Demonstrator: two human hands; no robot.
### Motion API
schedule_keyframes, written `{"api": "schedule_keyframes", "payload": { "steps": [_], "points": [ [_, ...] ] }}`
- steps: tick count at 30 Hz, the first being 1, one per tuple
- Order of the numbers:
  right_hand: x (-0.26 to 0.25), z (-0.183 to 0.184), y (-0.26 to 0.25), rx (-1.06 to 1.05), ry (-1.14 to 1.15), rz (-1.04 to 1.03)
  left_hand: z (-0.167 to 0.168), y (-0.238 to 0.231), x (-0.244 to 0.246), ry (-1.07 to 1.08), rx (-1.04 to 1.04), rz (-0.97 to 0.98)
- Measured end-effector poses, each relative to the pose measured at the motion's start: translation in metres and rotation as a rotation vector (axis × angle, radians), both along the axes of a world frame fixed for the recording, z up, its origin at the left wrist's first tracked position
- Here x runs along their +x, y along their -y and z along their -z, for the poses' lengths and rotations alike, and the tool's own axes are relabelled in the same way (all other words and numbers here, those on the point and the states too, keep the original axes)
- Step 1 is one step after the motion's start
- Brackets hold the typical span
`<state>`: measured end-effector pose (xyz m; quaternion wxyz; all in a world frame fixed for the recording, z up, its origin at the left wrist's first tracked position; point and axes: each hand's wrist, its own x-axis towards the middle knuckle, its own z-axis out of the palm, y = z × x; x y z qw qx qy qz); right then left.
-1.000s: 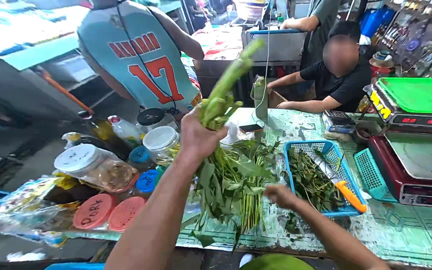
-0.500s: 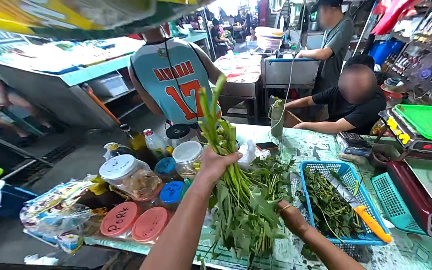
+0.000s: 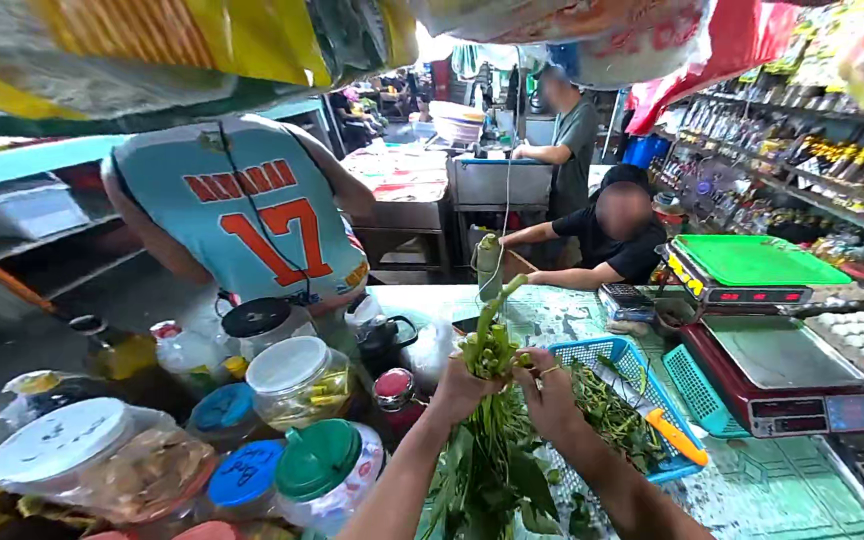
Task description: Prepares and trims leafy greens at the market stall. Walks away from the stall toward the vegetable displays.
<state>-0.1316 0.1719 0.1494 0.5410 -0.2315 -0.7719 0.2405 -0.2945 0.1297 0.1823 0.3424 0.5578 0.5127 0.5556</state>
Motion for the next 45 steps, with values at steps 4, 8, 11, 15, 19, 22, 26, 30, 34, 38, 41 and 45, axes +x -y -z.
{"api": "schedule_keyframes", "payload": {
  "steps": [4,8,11,15,19,22,26,30,34,38,41,45],
  "points": [
    [-0.004,-0.006,0.006,-0.105,-0.025,0.030,-0.001,-0.003,0.013,0.002,-0.063,-0.036],
    [0.008,-0.020,0.005,-0.316,-0.101,0.023,0.000,-0.004,0.023,-0.003,-0.020,0.034],
    [0.017,-0.027,0.004,-0.340,-0.140,0.029,-0.003,-0.008,0.030,-0.021,-0.030,0.079],
    [0.031,-0.029,0.007,-0.291,-0.138,0.048,-0.004,-0.015,0.037,0.030,-0.097,0.184],
    [0.049,-0.025,0.004,-0.328,-0.029,0.105,0.001,-0.018,0.048,0.006,-0.164,0.200],
    [0.061,-0.027,0.005,-0.356,0.121,0.234,0.007,-0.019,0.062,-0.057,-0.147,0.161],
    [0.082,-0.033,0.004,-0.429,0.271,0.197,0.018,-0.024,0.076,-0.107,-0.091,0.130],
    [0.105,-0.031,-0.011,-0.489,0.229,-0.023,0.018,-0.023,0.088,-0.074,-0.073,0.142],
    [0.114,-0.034,-0.018,-0.567,0.184,-0.092,0.020,-0.025,0.098,-0.003,-0.045,0.163],
    [0.130,-0.026,-0.032,-0.452,0.361,-0.113,0.009,-0.034,0.095,-0.302,-0.101,0.158],
    [0.159,0.003,-0.052,-0.393,0.608,0.140,0.008,-0.049,0.084,-0.644,-0.177,0.148],
    [0.222,0.076,-0.079,-0.712,1.050,0.598,0.003,-0.064,0.091,-0.993,-0.507,0.089]
  ]
}}
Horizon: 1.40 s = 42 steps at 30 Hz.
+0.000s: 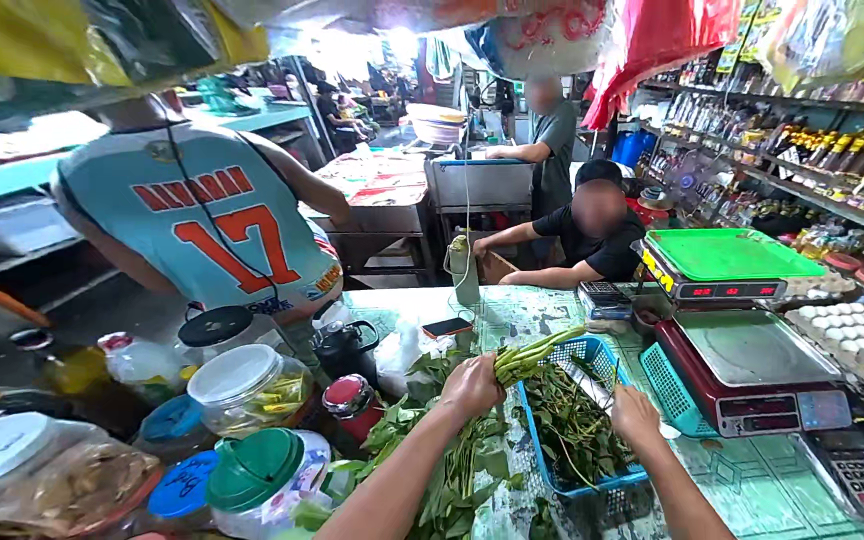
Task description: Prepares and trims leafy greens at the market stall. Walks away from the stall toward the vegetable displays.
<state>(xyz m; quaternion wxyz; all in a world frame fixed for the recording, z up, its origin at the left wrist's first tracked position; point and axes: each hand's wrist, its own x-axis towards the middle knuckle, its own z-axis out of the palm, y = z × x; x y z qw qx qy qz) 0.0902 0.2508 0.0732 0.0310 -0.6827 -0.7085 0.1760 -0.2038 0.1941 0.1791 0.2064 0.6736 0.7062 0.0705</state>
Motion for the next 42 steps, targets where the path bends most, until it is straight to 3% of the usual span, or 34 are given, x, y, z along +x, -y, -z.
{"api": "schedule_keyframes", "payload": {
  "steps": [3,7,11,13,23,26,32,35,42],
  "points": [
    [0.037,0.057,-0.002,-0.149,0.111,0.109,0.023,-0.009,0.017,-0.081,-0.139,0.019],
    [0.042,0.097,0.007,-0.164,0.116,0.144,0.089,-0.016,0.059,-0.076,-0.349,0.157],
    [0.037,0.099,0.019,-0.188,0.072,0.109,0.158,-0.005,0.090,-0.104,-0.492,0.205],
    [0.033,0.093,0.024,-0.226,0.019,0.125,0.171,-0.003,0.089,-0.097,-0.521,0.194],
    [0.039,0.075,0.063,-0.478,-0.448,0.163,0.171,0.007,0.035,-0.160,-0.527,0.149],
    [0.034,0.069,0.078,-0.380,-0.503,0.158,0.156,0.007,0.022,-0.123,-0.505,0.154],
    [0.016,0.028,0.121,0.020,-0.607,0.124,0.091,-0.004,0.013,-0.110,-0.358,0.025],
    [0.000,0.014,0.147,0.232,-0.537,0.050,0.086,-0.007,0.027,-0.167,-0.297,0.007],
    [-0.023,0.022,0.197,0.120,-0.370,-0.040,0.108,-0.004,0.061,-0.128,-0.233,0.017]
  ]
}}
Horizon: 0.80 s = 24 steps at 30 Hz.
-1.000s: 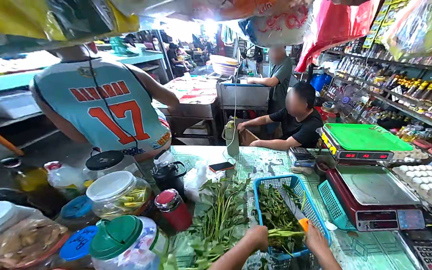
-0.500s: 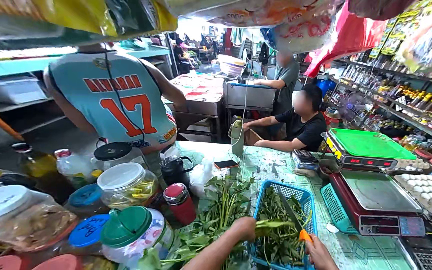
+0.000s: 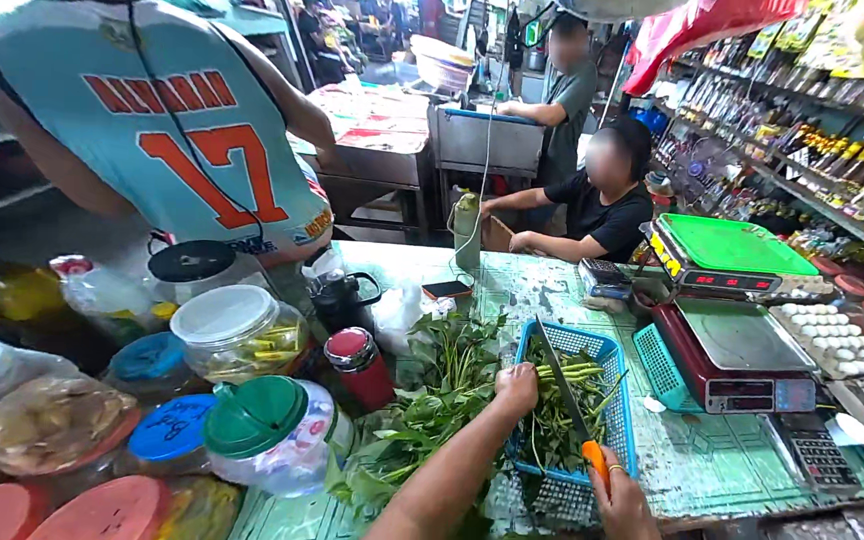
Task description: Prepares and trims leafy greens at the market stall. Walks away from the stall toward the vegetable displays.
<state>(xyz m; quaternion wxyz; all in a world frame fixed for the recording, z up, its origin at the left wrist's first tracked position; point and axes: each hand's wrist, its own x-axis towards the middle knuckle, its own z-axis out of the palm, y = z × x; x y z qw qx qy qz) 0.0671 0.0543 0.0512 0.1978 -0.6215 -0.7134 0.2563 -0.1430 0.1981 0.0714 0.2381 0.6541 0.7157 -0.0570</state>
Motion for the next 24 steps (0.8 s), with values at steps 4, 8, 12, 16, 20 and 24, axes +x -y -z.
{"api": "schedule_keyframes", "payload": {
  "steps": [4,8,12,16,20,24],
  "points": [
    [0.000,0.011,0.011,-0.032,0.064,0.016,-0.002,-0.004,0.008,-0.018,-0.027,0.020],
    [-0.002,0.010,0.024,0.033,0.141,0.027,0.000,-0.004,0.009,-0.010,-0.027,0.048],
    [-0.008,0.016,0.022,0.016,0.175,0.047,-0.001,-0.003,0.013,-0.018,-0.028,0.049],
    [-0.025,0.021,-0.025,-0.198,0.100,0.047,0.002,0.004,0.027,-0.029,-0.016,0.102],
    [-0.030,0.008,-0.031,-0.235,0.088,0.042,0.003,-0.001,0.023,-0.045,-0.038,0.078],
    [-0.008,0.002,0.018,-0.201,0.110,0.012,-0.004,-0.017,-0.001,-0.009,-0.053,0.001]
  ]
}}
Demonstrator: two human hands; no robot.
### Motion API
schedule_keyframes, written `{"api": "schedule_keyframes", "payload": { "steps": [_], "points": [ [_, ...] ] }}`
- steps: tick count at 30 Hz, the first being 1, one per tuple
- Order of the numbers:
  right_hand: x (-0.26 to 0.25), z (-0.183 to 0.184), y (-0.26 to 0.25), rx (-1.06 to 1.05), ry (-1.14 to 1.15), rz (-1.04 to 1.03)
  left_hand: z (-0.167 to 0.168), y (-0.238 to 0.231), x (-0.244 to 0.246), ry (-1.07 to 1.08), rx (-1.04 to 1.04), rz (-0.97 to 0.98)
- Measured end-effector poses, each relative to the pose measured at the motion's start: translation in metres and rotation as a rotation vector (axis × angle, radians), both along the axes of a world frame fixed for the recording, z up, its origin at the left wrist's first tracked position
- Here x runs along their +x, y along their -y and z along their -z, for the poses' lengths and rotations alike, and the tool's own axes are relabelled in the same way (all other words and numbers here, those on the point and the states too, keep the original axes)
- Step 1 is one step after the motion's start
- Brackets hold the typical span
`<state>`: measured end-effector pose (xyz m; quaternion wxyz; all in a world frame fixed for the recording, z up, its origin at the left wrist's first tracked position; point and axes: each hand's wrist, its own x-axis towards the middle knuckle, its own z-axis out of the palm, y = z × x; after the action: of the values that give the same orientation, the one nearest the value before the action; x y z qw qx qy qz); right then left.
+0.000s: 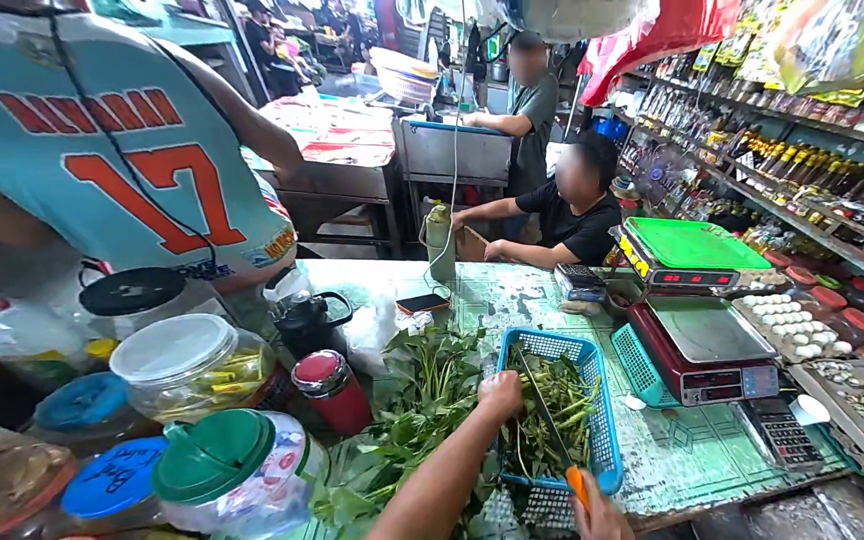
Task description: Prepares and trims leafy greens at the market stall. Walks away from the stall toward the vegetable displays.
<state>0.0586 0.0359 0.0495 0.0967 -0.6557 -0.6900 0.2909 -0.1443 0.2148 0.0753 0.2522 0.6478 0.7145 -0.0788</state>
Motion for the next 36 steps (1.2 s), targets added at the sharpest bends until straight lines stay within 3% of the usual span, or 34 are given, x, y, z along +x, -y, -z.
{"api": "schedule_keyframes", "payload": {
  "steps": [3,7,11,14,20,23,25,28,30,33,36],
  "points": [
    [0.009,0.018,0.010,0.062,0.020,-0.015,-0.003,-0.009,-0.012,0.038,-0.044,0.005],
    [-0.007,0.037,-0.048,-0.011,-0.077,-0.016,0.000,-0.012,-0.006,0.132,-0.138,0.134],
    [-0.018,0.025,-0.080,-0.040,-0.076,-0.004,-0.015,-0.012,-0.010,0.281,-0.136,0.208],
    [-0.004,0.026,-0.075,0.010,-0.012,0.024,-0.045,-0.011,-0.031,0.384,-0.026,0.220],
    [0.032,0.067,-0.070,0.040,0.232,0.084,-0.122,0.014,-0.073,0.607,0.408,0.295],
    [0.029,0.069,-0.088,-0.006,0.296,0.047,-0.135,0.028,-0.067,0.555,0.540,0.317],
    [0.022,0.055,-0.105,0.066,0.079,0.061,-0.127,0.032,-0.055,0.483,0.539,0.301],
    [-0.001,0.015,-0.119,0.171,-0.741,0.025,-0.104,0.038,-0.035,0.491,0.500,0.272],
    [-0.022,-0.012,-0.121,0.222,-1.156,-0.060,-0.087,0.041,-0.022,0.571,0.505,0.263],
    [-0.048,-0.035,-0.120,0.203,-1.473,-0.156,-0.073,0.045,-0.009,0.653,0.513,0.259],
    [-0.068,-0.042,-0.115,0.119,-1.636,-0.080,-0.068,0.048,-0.008,0.650,0.568,0.265]
  ]
}}
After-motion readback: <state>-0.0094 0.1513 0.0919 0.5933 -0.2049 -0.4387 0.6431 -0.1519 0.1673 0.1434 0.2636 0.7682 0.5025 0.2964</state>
